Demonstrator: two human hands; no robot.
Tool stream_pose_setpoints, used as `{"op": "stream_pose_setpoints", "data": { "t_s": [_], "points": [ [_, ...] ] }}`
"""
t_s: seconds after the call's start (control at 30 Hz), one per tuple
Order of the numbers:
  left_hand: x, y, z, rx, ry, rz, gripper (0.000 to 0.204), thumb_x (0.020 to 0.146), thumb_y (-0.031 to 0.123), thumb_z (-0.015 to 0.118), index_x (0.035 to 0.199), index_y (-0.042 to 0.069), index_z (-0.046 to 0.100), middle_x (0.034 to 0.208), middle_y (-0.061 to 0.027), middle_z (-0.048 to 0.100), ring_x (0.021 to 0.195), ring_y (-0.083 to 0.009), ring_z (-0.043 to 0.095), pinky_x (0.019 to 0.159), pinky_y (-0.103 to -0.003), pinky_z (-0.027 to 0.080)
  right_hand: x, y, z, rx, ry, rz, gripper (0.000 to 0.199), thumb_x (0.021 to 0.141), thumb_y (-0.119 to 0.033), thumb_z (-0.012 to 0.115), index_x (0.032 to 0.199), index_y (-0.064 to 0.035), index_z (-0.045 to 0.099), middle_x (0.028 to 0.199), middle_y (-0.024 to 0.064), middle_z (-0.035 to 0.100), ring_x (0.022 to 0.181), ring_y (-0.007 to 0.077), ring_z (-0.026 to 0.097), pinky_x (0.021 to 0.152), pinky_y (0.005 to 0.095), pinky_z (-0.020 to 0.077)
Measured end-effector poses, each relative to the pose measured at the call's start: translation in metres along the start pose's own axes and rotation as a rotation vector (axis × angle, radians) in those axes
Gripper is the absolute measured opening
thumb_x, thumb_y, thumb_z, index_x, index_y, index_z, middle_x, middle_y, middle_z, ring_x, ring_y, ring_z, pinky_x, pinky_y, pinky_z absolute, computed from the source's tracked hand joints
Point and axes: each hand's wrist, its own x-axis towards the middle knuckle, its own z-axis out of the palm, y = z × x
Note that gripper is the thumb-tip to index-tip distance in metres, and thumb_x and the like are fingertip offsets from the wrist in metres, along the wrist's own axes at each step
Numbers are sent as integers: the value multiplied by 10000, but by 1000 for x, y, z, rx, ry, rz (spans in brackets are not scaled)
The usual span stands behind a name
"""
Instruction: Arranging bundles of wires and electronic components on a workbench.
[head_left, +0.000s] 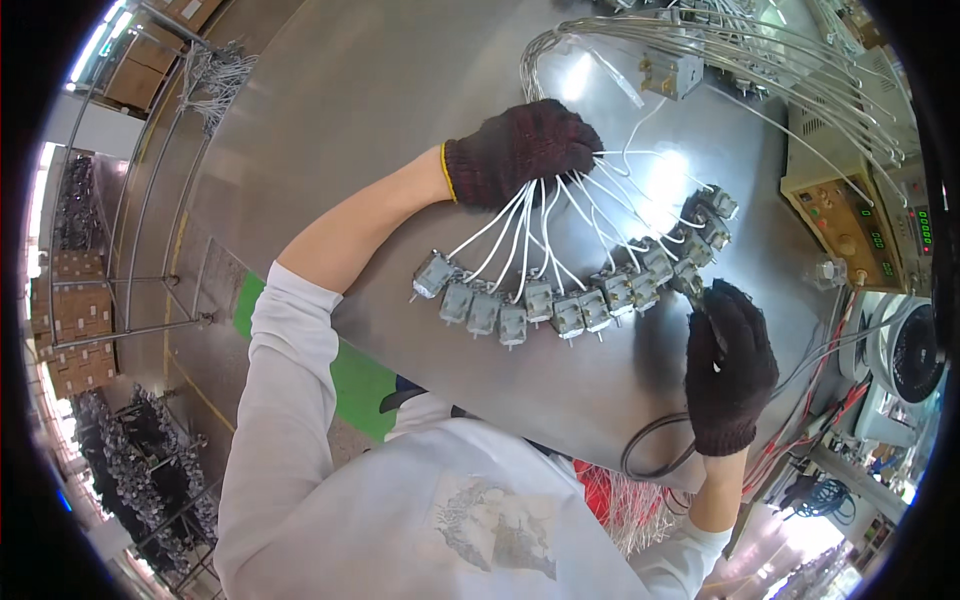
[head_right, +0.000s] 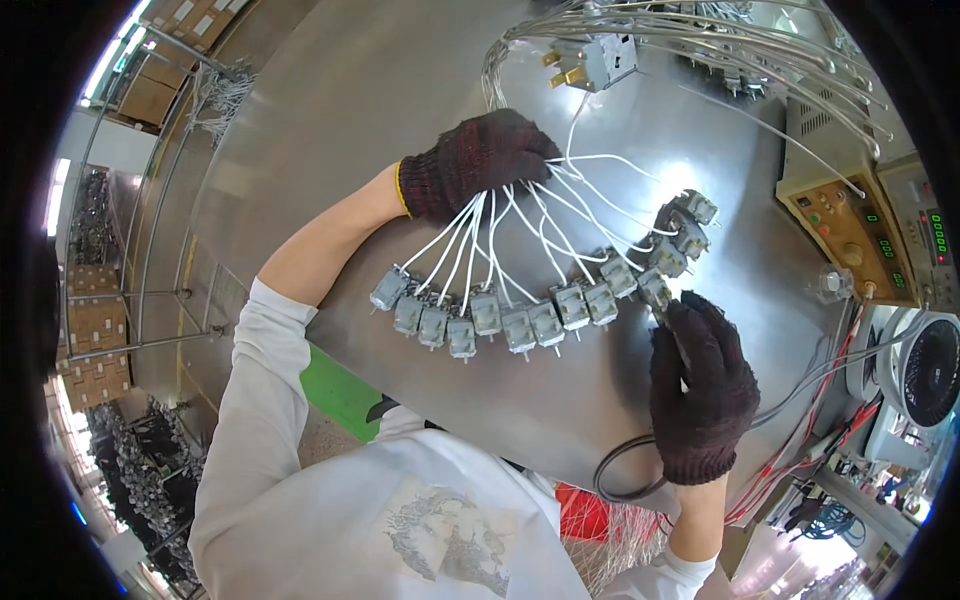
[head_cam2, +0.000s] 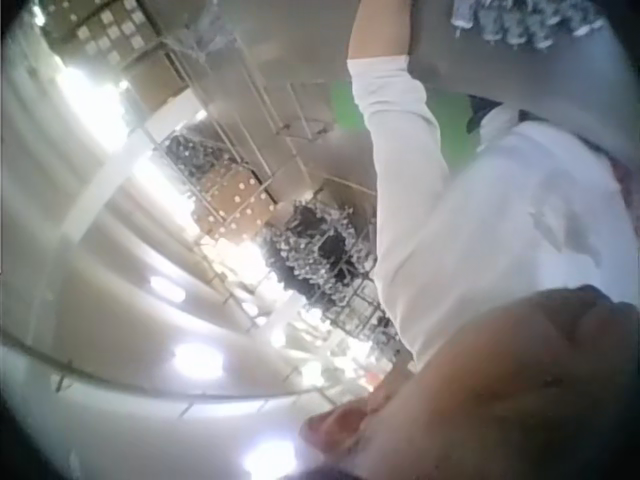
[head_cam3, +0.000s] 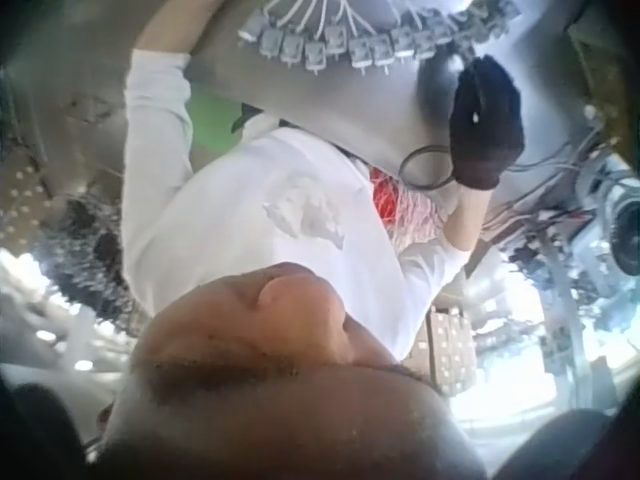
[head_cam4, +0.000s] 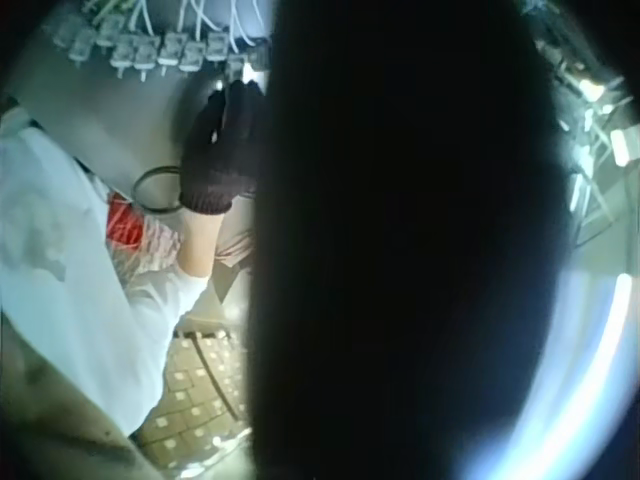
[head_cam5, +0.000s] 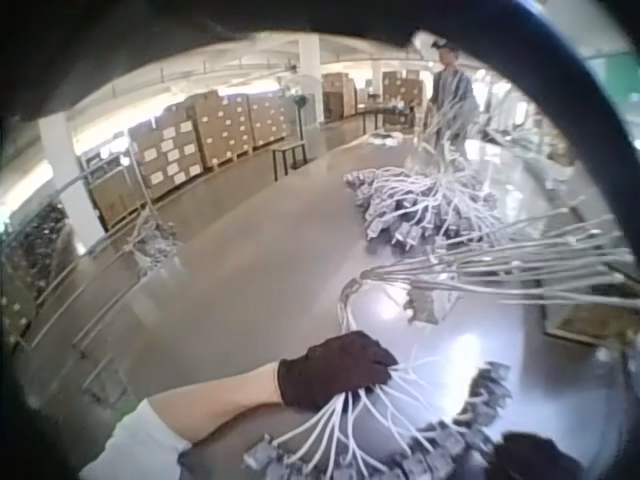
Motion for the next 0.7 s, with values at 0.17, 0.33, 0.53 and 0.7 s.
{"op": "stream_pose_setpoints", "data": {
  "t_s": [0.17,0.33,0.53,0.7],
  "points": [
    [4,6,-3,-354,-112,-531,358,926,323,653,1151,83,793,1063,-156,748,1017,-342,687,922,-455,556,9,4,1,-190,-11,-133,277,868,-81,821,1136,-134,772,1178,105,764,907,326,762,756,398,603],
    [-2,8,-4,20,34,-78,211,874,173,667,1059,86,720,1215,-122,722,1053,-335,701,898,-450,587,11,2,-3,-257,-100,-140,284,868,-6,808,1138,-71,745,1179,148,765,962,343,768,816,401,612],
    [-5,12,-6,-65,39,-128,221,874,156,661,1080,84,698,1222,-118,711,1038,-340,701,905,-449,579,8,-12,9,120,22,38,311,878,46,780,1172,-43,733,1169,169,758,1055,321,744,925,375,584],
    [-6,10,-5,-69,100,-65,220,870,165,668,1071,86,703,1206,-110,712,1004,-325,705,880,-452,580,11,-15,23,-131,-11,-134,315,887,-3,799,1184,-85,737,1192,141,756,1009,329,755,861,390,603]
  ]
}}
